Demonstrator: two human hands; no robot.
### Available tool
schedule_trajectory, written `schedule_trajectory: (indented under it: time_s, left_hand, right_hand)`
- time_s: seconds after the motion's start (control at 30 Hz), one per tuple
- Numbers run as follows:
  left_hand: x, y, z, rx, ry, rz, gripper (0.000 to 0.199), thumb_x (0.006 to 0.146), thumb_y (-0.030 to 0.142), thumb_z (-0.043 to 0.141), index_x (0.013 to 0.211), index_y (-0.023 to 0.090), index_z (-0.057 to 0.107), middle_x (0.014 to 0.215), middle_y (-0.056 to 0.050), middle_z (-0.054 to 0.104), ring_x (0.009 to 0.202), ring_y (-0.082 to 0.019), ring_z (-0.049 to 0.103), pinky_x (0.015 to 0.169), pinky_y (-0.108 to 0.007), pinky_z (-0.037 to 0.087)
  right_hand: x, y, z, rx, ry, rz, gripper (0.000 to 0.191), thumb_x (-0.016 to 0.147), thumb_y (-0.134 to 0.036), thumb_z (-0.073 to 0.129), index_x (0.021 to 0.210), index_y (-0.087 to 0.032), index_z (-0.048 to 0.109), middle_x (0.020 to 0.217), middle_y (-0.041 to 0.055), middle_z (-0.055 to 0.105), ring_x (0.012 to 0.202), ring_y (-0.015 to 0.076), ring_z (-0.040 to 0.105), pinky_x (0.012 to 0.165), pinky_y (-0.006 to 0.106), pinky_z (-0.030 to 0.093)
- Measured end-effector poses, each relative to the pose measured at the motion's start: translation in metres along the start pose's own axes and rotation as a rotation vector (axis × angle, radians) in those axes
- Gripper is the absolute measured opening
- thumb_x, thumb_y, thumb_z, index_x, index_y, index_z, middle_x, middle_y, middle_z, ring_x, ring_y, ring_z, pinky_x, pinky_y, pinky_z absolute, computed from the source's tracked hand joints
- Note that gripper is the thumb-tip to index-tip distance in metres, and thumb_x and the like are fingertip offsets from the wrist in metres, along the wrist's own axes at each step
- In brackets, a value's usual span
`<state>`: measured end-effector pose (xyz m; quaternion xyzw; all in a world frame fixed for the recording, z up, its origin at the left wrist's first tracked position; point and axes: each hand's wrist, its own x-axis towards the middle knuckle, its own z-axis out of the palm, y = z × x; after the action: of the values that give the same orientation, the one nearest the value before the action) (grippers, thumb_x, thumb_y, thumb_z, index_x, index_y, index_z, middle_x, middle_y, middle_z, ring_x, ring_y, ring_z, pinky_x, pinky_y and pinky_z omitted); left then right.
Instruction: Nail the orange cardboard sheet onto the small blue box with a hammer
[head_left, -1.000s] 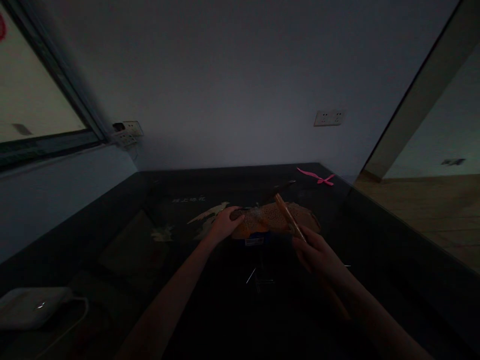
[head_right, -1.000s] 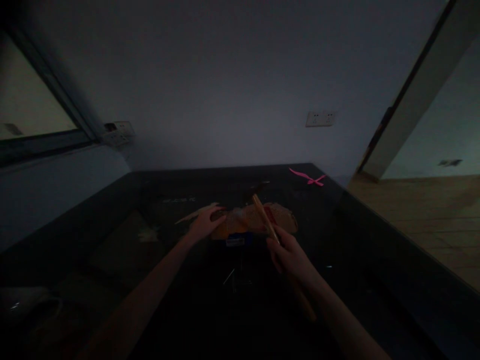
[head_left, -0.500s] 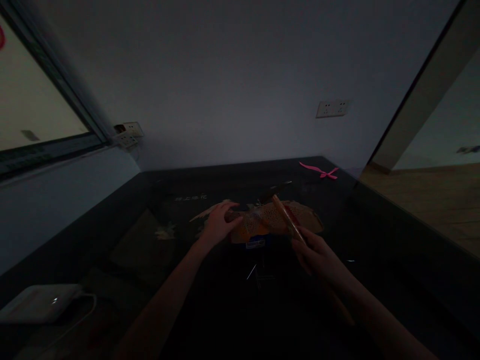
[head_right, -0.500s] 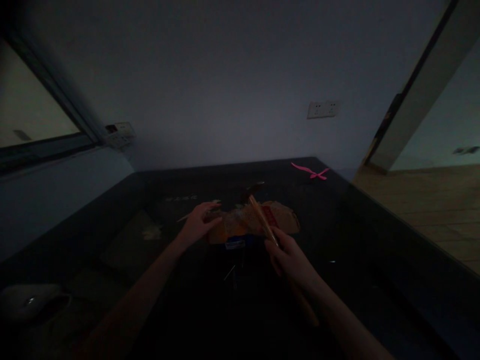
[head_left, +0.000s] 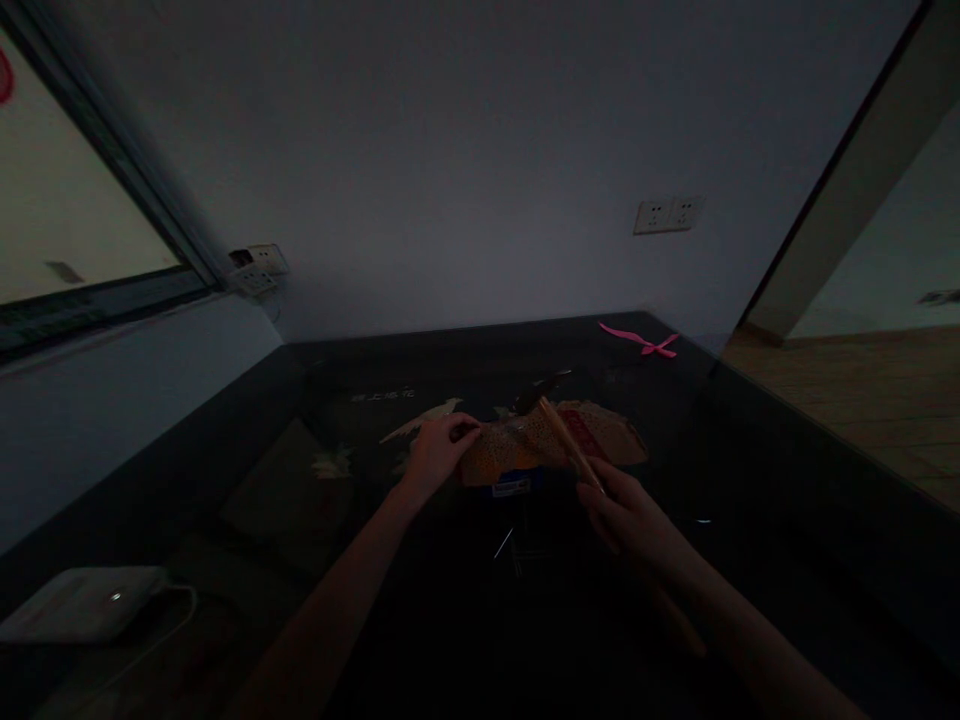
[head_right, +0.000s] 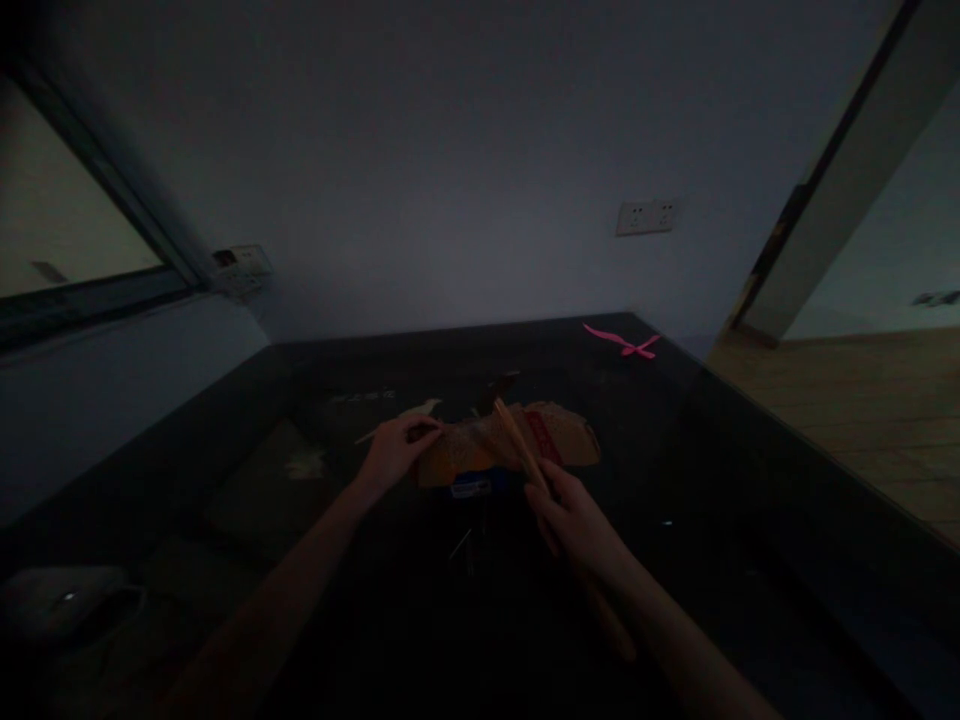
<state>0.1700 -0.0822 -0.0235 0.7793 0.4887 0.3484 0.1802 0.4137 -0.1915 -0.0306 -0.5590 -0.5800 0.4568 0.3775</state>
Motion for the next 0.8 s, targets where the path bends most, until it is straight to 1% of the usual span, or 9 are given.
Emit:
schedule_trajectory:
  time_s: [0.1,0.2,0.27,0.33,0.47,0.6,0.67,0.73,0.8]
  left_hand:
    - [-0.0006,0.0016,-0.0008,0.01,-0.001,0.015,0.011,0.08,0.023,0.056,0.084,0.02,0.066,0.082,-0.001,0.07,0.076,-0.016,0.064,0.069,-0.026,0.049]
    - [-0.0004,0.0034,-0.0016,0.012,0.0,0.019,0.01,0.081,0.023,0.054,0.084,0.02,0.064,0.081,-0.001,0.069,0.076,-0.016,0.065,0.07,-0.027,0.049]
    - [0.0,0.0032,-0.0014,0.005,0.003,0.013,0.01,0.082,0.023,0.053,0.084,0.019,0.062,0.08,-0.001,0.069,0.077,-0.016,0.065,0.07,-0.027,0.049]
    - [0.0004,0.0017,-0.0005,-0.007,0.004,0.015,0.01,0.083,0.022,0.052,0.085,0.019,0.06,0.08,-0.001,0.068,0.077,-0.016,0.065,0.07,-0.027,0.049]
    - [0.0009,-0.0014,0.0038,-0.007,0.012,0.042,0.009,0.083,0.021,0.051,0.088,0.019,0.058,0.08,-0.001,0.068,0.075,-0.015,0.064,0.07,-0.026,0.049]
    - [0.0012,0.0007,0.0065,0.038,0.019,0.053,0.008,0.083,0.022,0.052,0.087,0.02,0.058,0.081,-0.001,0.067,0.075,-0.015,0.063,0.069,-0.026,0.049]
    - [0.0013,0.0031,0.0065,0.064,0.001,0.054,0.008,0.082,0.022,0.052,0.087,0.02,0.059,0.08,0.0,0.067,0.075,-0.015,0.063,0.069,-0.026,0.049]
    - [0.0012,0.005,0.0061,0.089,-0.015,0.057,0.008,0.082,0.021,0.053,0.087,0.021,0.059,0.08,0.0,0.067,0.075,-0.015,0.063,0.069,-0.026,0.049]
    - [0.0011,0.0058,0.0062,0.113,-0.024,0.065,0.009,0.082,0.022,0.053,0.087,0.021,0.06,0.081,-0.001,0.067,0.075,-0.016,0.063,0.069,-0.027,0.048]
  right_hand:
    - [0.0015,0.0037,0.0022,0.009,-0.015,-0.009,0.032,0.08,-0.039,0.051,0.102,-0.017,0.054,0.059,-0.0053,0.046,0.045,0.0088,0.044,0.039,0.019,0.035]
    - [0.0025,0.0078,0.0045,0.014,-0.064,0.013,0.035,0.081,-0.04,0.048,0.107,-0.016,0.052,0.058,-0.0068,0.043,0.042,0.0079,0.04,0.036,0.018,0.032]
    - [0.0028,0.0095,0.0054,0.003,-0.088,0.028,0.034,0.082,-0.039,0.047,0.107,-0.016,0.051,0.058,-0.0071,0.042,0.041,0.0075,0.04,0.035,0.018,0.032]
    - [0.003,0.0102,0.0056,-0.015,-0.084,0.015,0.034,0.082,-0.038,0.048,0.107,-0.016,0.052,0.06,-0.006,0.044,0.043,0.008,0.042,0.036,0.018,0.034]
    - [0.003,0.0094,0.0048,-0.066,-0.034,-0.02,0.034,0.082,-0.036,0.049,0.111,-0.017,0.054,0.067,-0.002,0.051,0.054,0.0115,0.051,0.044,0.02,0.041]
    - [0.0028,0.0097,0.0049,-0.087,-0.022,-0.023,0.032,0.082,-0.034,0.048,0.109,-0.018,0.056,0.071,-0.0001,0.054,0.06,0.013,0.053,0.049,0.021,0.043]
    - [0.0027,0.0104,0.0055,-0.077,-0.03,-0.015,0.033,0.083,-0.035,0.048,0.11,-0.017,0.055,0.07,-0.0009,0.054,0.057,0.0119,0.052,0.047,0.02,0.041]
    - [0.0028,0.0107,0.0059,-0.065,-0.043,-0.002,0.033,0.083,-0.036,0.047,0.109,-0.016,0.055,0.064,-0.0029,0.051,0.05,0.0102,0.047,0.042,0.02,0.038]
    - [0.003,0.0108,0.0057,-0.065,-0.033,-0.005,0.032,0.083,-0.036,0.047,0.106,-0.015,0.055,0.062,-0.0035,0.049,0.048,0.0097,0.045,0.041,0.02,0.037]
